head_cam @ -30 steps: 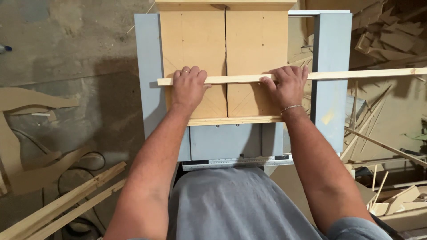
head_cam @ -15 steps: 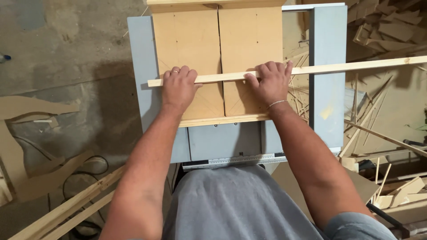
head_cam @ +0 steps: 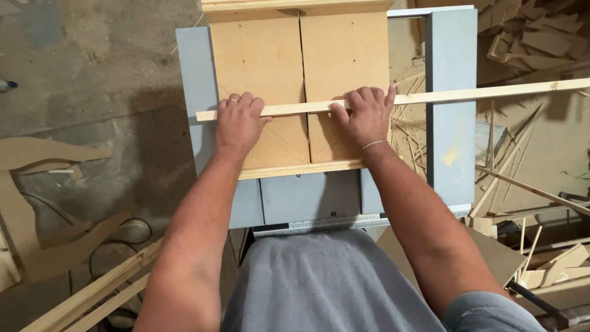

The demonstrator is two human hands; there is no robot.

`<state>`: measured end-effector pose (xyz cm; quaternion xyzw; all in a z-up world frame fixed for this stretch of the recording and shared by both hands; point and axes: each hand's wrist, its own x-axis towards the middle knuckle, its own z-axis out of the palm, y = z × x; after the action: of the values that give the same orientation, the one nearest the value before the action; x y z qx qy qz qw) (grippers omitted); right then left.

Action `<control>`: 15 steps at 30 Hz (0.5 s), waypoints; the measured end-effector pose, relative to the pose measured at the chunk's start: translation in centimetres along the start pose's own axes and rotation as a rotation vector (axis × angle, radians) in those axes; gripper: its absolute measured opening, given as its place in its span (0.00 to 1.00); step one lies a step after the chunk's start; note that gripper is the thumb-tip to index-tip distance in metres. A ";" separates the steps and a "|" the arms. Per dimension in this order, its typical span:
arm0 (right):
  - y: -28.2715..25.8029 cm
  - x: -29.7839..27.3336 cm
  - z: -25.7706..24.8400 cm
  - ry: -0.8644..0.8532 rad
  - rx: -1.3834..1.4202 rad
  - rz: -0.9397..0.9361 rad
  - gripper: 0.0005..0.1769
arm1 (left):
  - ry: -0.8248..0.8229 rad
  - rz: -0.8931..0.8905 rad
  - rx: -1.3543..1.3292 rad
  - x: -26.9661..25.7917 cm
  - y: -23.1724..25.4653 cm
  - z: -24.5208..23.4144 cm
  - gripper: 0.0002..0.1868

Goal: Cutting notches into wooden strips using a table saw with a crosscut sled and organizing the pieces

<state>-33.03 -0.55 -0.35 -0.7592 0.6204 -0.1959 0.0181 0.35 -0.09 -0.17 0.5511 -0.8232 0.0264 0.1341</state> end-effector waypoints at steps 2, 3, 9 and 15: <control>-0.2 0.1 0.0 0.001 0.004 0.002 0.23 | 0.000 -0.003 0.006 0.1 0.0 -0.5 0.23; -0.3 0.2 -0.1 0.006 0.005 0.005 0.23 | 0.002 -0.003 0.011 0.3 0.1 -0.7 0.23; -0.7 0.3 -0.2 0.026 0.017 -0.004 0.22 | -0.007 -0.005 0.006 0.0 -0.3 -0.6 0.23; -0.7 0.2 -0.3 0.018 0.016 -0.007 0.22 | -0.021 -0.011 0.005 -0.3 -0.3 -0.5 0.23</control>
<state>-32.47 -0.54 0.12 -0.7595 0.6161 -0.2079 0.0179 0.84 0.11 0.21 0.5560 -0.8216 0.0218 0.1243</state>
